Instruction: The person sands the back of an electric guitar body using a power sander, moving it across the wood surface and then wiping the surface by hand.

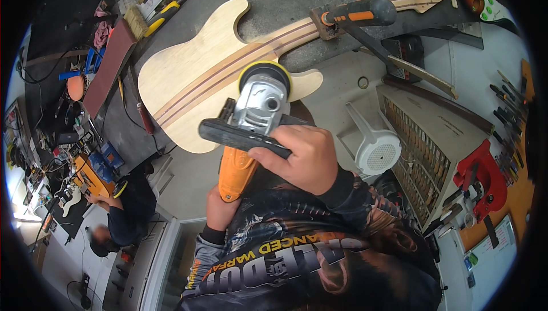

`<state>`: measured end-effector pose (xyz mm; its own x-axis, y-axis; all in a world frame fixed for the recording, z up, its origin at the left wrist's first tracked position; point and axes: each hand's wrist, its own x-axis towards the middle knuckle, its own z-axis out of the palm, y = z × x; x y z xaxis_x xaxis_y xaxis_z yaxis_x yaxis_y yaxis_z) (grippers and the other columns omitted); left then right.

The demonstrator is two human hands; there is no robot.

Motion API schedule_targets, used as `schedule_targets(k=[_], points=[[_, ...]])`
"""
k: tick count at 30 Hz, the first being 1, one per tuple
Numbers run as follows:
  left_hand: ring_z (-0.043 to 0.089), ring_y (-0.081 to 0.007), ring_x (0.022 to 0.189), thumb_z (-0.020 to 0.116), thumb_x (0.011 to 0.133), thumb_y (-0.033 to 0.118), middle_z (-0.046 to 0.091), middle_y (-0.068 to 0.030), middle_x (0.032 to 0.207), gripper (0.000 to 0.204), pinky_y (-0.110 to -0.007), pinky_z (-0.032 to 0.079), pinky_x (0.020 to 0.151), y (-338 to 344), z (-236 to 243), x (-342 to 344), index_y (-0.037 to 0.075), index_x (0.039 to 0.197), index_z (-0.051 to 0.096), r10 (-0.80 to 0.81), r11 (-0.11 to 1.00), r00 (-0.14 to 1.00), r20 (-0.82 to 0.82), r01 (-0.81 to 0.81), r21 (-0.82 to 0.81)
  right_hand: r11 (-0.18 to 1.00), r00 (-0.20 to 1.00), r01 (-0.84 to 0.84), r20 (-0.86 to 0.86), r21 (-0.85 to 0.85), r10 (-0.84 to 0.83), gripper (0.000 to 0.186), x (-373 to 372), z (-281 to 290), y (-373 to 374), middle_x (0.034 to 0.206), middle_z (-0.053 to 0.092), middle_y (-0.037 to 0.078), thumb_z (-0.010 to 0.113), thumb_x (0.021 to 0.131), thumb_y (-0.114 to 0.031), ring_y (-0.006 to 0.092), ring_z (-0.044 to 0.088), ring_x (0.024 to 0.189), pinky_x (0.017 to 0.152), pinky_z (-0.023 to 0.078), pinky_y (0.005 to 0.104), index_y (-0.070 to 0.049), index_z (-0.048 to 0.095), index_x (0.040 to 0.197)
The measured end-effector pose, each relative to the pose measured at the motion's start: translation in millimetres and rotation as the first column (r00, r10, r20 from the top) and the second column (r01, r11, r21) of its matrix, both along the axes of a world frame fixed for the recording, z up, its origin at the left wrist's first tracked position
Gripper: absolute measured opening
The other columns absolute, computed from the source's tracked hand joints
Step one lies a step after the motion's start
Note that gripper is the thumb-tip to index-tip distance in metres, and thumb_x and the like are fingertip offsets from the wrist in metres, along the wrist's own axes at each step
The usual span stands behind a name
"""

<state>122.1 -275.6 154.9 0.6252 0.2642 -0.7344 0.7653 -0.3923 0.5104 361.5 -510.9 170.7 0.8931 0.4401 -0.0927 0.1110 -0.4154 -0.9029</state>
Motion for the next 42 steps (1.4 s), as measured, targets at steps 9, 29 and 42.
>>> schedule_targets(k=[9,29,42], points=[[0.084,-0.0332,0.101,0.081,0.089,0.004,0.084,-0.0200,0.107,0.028,-0.041,0.062,0.089,3,5,1,-0.002,0.116,0.079,0.032,0.999,0.999,-0.025,-0.032,-0.010,0.999,1.000,0.002,-0.016,0.038,-0.001,0.032,-1,3,-2,0.078,0.073,0.013,0.095,0.090,-0.032,0.0358,0.073,0.070,0.064,0.057,0.0445,-0.006,0.076,0.092],[0.083,-0.0347,0.101,0.081,0.088,0.002,0.084,-0.0202,0.106,0.029,-0.041,0.062,0.089,-17,5,29,-0.003,0.116,0.079,-0.072,0.997,0.997,-0.012,0.072,-0.034,0.999,0.999,0.040,-0.017,0.016,-0.039,0.030,0,0,-40,0.084,0.077,0.016,0.094,0.093,-0.029,0.0378,0.076,0.074,0.067,0.058,0.0438,-0.003,0.080,0.101],[0.083,-0.0367,0.103,0.082,0.087,0.003,0.084,-0.0203,0.107,0.031,-0.042,0.062,0.090,-16,5,30,-0.002,0.117,0.079,-0.077,0.997,0.997,-0.024,0.076,-0.034,0.994,0.996,0.086,-0.016,0.066,-0.085,0.030,3,1,-42,0.084,0.077,0.016,0.094,0.092,-0.028,0.0377,0.076,0.075,0.066,0.058,0.0438,-0.003,0.080,0.101]])
